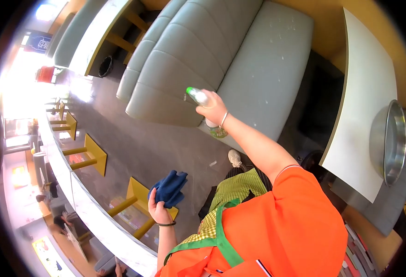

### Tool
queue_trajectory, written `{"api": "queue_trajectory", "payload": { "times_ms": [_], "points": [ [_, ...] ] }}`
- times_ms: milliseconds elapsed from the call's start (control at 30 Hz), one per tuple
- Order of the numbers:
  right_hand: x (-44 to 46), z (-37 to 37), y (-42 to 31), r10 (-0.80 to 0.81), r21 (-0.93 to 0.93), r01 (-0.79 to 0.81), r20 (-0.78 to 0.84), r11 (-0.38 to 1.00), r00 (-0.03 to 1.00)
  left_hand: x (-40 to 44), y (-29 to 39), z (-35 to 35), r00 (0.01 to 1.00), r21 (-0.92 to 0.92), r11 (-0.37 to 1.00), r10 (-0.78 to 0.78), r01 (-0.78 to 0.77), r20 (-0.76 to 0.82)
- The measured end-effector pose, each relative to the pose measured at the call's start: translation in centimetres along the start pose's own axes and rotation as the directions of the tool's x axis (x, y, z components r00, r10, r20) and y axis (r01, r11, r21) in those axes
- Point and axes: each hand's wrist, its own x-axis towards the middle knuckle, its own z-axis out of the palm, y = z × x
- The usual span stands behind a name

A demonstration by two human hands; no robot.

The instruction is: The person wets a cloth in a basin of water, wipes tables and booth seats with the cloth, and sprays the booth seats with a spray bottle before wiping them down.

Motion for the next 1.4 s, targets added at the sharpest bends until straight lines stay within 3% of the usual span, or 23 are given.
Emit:
{"api": "queue_trajectory", "payload": {
  "times_ms": [33, 200, 267, 300, 400, 433, 467, 533, 600, 667, 733, 800, 867, 933, 1000, 1067, 1133, 1233, 1333, 1367, 1400],
  "points": [
    [1.5, -0.6, -3.1, 0.077, 0.197, -0.091, 0.079, 0.976, 0.994, 0.4, 0.6, 0.8, 1.0, 0.015, 1.0, 0.011, -0.011, -0.003],
    [7.3, -3.7, -6.0, 0.205, 0.062, -0.211, 0.098, 0.975, 0.974, 2.1, 1.9, 3.9, 0.998, 0.013, 0.999, 0.047, -0.048, 0.05],
    [9.4, -5.1, -4.8, 0.203, 0.345, -0.204, 0.039, 0.916, 0.978, 2.5, 1.8, 5.2, 0.996, 0.022, 0.997, 0.07, -0.072, 0.056],
    [10.7, -6.1, -4.1, 0.206, 0.367, -0.194, 0.006, 0.91, 0.978, 2.7, 1.8, 6.0, 0.996, 0.052, 0.996, 0.063, -0.067, 0.063],
    [14.4, -9.8, -3.8, 0.318, 0.099, -0.314, -0.034, 0.944, 0.947, 2.9, 1.8, 8.3, 0.992, 0.102, 0.99, 0.095, -0.103, 0.079],
    [15.7, -10.7, -3.2, 0.345, 0.146, -0.335, -0.044, 0.931, 0.938, 2.7, 1.8, 9.2, 0.994, 0.119, 0.988, 0.096, -0.102, 0.059],
    [16.9, -11.3, -2.6, 0.339, 0.145, -0.331, -0.036, 0.932, 0.94, 2.3, 2.0, 10.3, 0.995, 0.138, 0.986, 0.095, -0.099, 0.035],
    [19.8, -12.8, -1.7, 0.231, 0.413, -0.165, -0.115, 0.896, 0.966, 1.4, 2.4, 12.7, 0.995, 0.124, 0.987, 0.099, -0.098, -0.002],
    [22.7, -16.1, -1.1, 0.207, 0.38, -0.155, -0.1, 0.912, 0.973, 0.6, 2.8, 14.3, 0.996, 0.199, 0.977, 0.083, -0.075, -0.032],
    [25.8, -19.2, -0.9, 0.295, 0.071, -0.287, -0.149, 0.955, 0.944, 0.1, 3.6, 16.4, 0.992, 0.282, 0.953, 0.125, -0.114, -0.025],
    [28.5, -21.5, -0.8, 0.328, 0.142, -0.307, -0.161, 0.941, 0.931, 0.0, 4.6, 18.1, 0.994, 0.351, 0.93, 0.111, -0.111, 0.02],
    [31.6, -23.2, 0.7, 0.218, 0.404, -0.098, -0.263, 0.909, 0.94, 0.6, 5.0, 19.8, 0.99, 0.344, 0.928, 0.133, -0.139, 0.043],
    [33.7, -25.7, 0.6, 0.285, 0.159, -0.249, -0.284, 0.955, 0.915, 0.7, 6.2, 21.9, 0.995, 0.317, 0.943, 0.092, -0.102, 0.045],
    [35.6, -27.3, 1.3, 0.247, 0.053, -0.243, -0.324, 0.969, 0.913, 1.1, 6.7, 23.5, 0.993, 0.336, 0.935, 0.094, -0.111, 0.068],
    [36.5, -28.0, 1.6, 0.251, 0.166, -0.205, -0.339, 0.965, 0.907, 1.5, 7.2, 24.9, 0.987, 0.453, 0.88, 0.088, -0.14, 0.134],
    [37.3, -29.2, 1.3, 0.255, 0.276, -0.159, -0.358, 0.948, 0.898, 1.7, 7.9, 26.8, 0.985, 0.444, 0.885, 0.082, -0.142, 0.151],
    [38.2, -31.0, 1.4, 0.279, 0.11, -0.257, -0.322, 0.96, 0.905, 1.9, 8.4, 28.4, 0.983, 0.434, 0.89, 0.073, -0.141, 0.17],
    [38.5, -33.2, 3.2, 0.282, 0.011, -0.299, -0.368, 0.954, 0.886, 2.5, 8.3, 29.7, 0.975, 0.431, 0.888, 0.078, -0.163, 0.209],
    [37.6, -34.9, 3.6, 0.212, 0.128, -0.175, -0.387, 0.976, 0.898, 3.1, 7.8, 31.0, 0.961, 0.422, 0.881, 0.11, -0.212, 0.253],
    [36.8, -36.1, 2.2, 0.261, 0.018, -0.273, -0.356, 0.962, 0.897, 3.2, 8.0, 31.5, 0.959, 0.433, 0.877, 0.098, -0.209, 0.264],
    [37.0, -36.7, 2.3, 0.257, 0.016, -0.269, -0.362, 0.963, 0.896, 3.3, 8.1, 31.9, 0.957, 0.444, 0.872, 0.087, -0.207, 0.275]
  ]
}}
